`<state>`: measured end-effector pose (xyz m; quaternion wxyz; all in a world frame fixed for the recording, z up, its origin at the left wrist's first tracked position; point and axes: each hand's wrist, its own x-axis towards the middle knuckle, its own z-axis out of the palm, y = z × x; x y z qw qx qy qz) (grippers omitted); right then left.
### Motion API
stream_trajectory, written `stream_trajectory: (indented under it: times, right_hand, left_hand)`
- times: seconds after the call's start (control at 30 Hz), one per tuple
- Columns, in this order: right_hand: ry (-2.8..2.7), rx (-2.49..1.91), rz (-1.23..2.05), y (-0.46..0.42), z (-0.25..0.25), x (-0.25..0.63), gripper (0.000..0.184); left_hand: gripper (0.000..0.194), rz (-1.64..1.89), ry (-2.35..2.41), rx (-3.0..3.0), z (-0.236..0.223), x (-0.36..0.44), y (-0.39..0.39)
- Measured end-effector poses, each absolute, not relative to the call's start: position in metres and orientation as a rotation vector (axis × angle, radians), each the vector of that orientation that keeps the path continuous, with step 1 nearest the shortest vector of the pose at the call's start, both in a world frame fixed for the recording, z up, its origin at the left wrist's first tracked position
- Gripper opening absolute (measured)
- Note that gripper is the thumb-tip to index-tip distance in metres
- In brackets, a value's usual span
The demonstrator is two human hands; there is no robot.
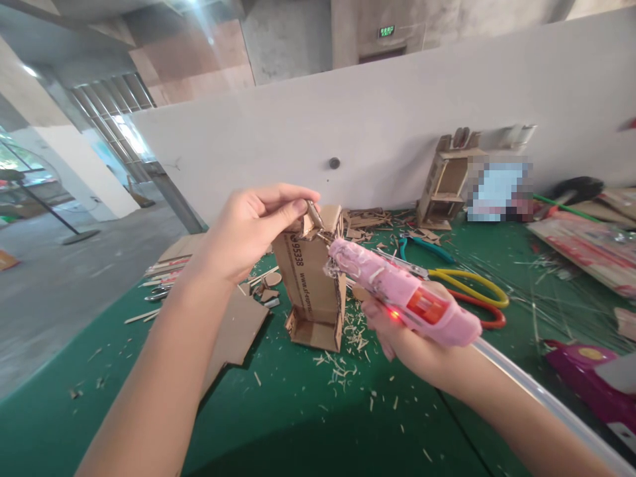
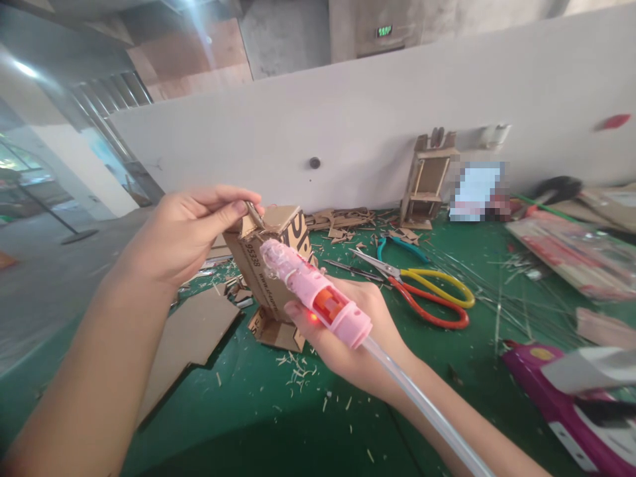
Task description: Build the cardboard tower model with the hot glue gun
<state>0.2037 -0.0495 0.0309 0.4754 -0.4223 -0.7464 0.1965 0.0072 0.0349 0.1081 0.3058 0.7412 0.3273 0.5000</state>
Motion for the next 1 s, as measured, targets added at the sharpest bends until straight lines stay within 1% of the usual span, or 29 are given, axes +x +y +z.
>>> stream_trajectory:
  times: [0.23,0.57,0.87,1.0]
  right_hand:
    - [-1.801,-1.103,0.513,-0.0465,0.0270,0.2042,0.037]
    - [-1.820,-0.935,0.452,-0.0502,0.0298,0.2020,0.038]
    - [-1.899,-0.900,0.364,-0.0494,0.0342,0.2014,0.041]
    - [-1.864,-0.928,0.408,-0.0503,0.0330,0.2018,0.038]
  left_hand:
    - [0.010,1.323,0.845,1.889,0.1093,0.0074,0.0343]
    - [0.011,1.348,0.830,1.896,0.1077,0.0097,0.0355]
    - [0.011,1.345,0.876,1.909,0.1082,0.0089,0.0359]
    - [0.011,1.345,0.896,1.914,0.1083,0.0084,0.0366]
